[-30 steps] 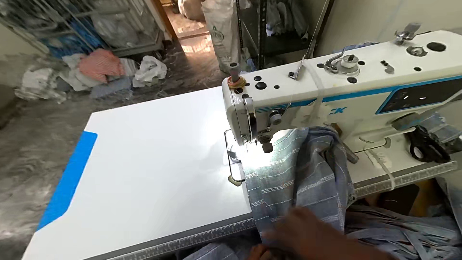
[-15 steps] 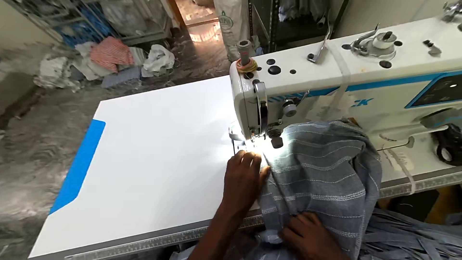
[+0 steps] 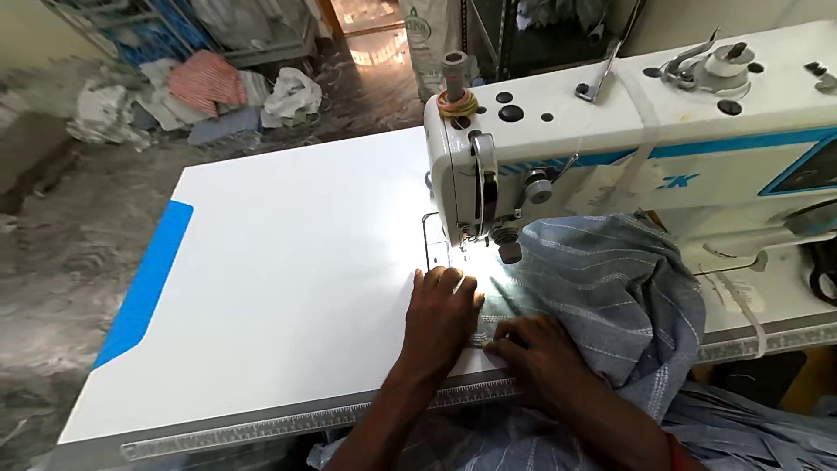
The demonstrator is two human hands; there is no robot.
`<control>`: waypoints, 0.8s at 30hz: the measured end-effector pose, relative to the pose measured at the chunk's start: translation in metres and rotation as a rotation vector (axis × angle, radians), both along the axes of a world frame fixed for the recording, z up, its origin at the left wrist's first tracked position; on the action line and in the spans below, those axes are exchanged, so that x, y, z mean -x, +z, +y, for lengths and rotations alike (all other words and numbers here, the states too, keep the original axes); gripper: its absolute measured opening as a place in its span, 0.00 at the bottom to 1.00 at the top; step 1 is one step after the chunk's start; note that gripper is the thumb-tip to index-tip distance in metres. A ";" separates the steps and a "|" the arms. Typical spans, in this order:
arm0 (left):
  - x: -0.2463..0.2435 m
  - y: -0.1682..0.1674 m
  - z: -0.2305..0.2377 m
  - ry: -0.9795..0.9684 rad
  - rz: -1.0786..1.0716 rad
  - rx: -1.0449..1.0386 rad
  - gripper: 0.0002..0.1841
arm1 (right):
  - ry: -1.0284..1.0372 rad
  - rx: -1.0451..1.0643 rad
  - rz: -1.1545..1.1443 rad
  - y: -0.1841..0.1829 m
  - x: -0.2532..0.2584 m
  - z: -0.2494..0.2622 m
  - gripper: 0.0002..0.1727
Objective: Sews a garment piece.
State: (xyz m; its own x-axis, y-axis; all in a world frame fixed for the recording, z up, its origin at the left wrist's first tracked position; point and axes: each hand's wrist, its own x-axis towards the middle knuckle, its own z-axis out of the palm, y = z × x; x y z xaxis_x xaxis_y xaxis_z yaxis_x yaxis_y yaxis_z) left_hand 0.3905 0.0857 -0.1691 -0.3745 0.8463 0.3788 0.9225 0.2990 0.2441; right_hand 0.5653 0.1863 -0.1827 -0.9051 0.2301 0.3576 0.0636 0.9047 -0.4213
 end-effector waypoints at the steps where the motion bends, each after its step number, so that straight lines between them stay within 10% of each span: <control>1: 0.003 0.001 0.001 -0.011 -0.005 0.000 0.15 | -0.004 -0.002 -0.007 0.001 0.006 0.004 0.12; 15: 0.018 -0.003 0.006 -0.040 0.033 -0.057 0.11 | -0.128 -0.070 -0.073 0.013 0.070 0.043 0.17; 21: 0.018 -0.008 0.011 0.037 0.055 -0.068 0.15 | -0.488 -0.060 0.093 0.074 -0.053 0.089 0.24; 24: 0.020 -0.009 0.010 0.036 0.034 -0.063 0.17 | -0.663 -0.136 -0.004 0.034 -0.105 0.144 0.25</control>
State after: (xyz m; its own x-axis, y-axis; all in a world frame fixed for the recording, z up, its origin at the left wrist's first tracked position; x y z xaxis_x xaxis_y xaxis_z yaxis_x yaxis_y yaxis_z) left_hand 0.3708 0.0955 -0.1777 -0.3906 0.8065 0.4439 0.9194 0.3175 0.2322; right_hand 0.6699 0.3299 -0.1487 -0.5896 0.6900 0.4198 0.6245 0.7191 -0.3048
